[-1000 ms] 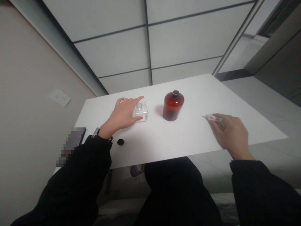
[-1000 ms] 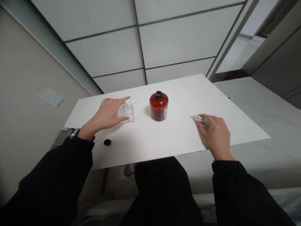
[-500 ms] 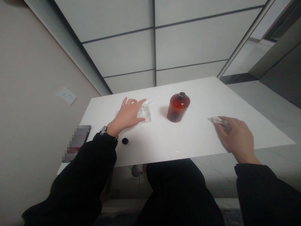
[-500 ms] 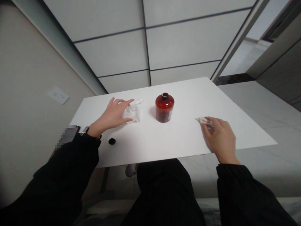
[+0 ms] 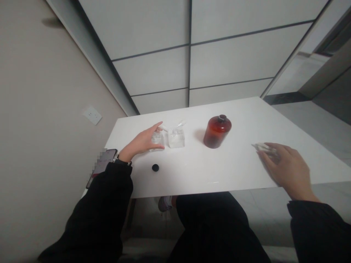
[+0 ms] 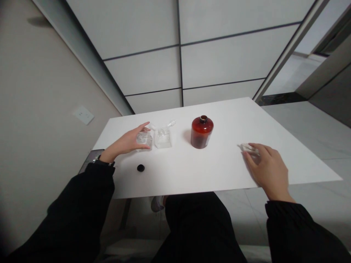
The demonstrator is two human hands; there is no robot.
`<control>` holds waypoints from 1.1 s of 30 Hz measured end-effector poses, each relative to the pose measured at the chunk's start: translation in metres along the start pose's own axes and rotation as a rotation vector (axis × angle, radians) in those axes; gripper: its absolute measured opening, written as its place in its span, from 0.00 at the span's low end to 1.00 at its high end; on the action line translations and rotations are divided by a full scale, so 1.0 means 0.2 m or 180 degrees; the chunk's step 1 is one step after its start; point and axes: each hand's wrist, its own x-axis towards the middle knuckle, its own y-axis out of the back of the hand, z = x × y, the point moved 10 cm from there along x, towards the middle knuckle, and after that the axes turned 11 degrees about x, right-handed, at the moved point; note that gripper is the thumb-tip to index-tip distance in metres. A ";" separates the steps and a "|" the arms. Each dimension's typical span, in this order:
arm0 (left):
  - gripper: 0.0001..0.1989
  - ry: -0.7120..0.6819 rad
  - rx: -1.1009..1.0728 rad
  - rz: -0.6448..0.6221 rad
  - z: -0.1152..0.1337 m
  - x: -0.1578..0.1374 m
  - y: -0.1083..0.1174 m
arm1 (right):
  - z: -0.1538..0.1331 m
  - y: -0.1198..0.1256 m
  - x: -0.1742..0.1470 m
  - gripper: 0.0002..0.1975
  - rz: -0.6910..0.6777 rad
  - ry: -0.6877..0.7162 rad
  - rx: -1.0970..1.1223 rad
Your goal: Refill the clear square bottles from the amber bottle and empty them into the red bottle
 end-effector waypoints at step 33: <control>0.47 -0.0051 -0.0556 0.0161 0.15 0.08 -0.02 | 0.02 -0.01 0.00 0.30 -0.0021 -0.0103 0.0162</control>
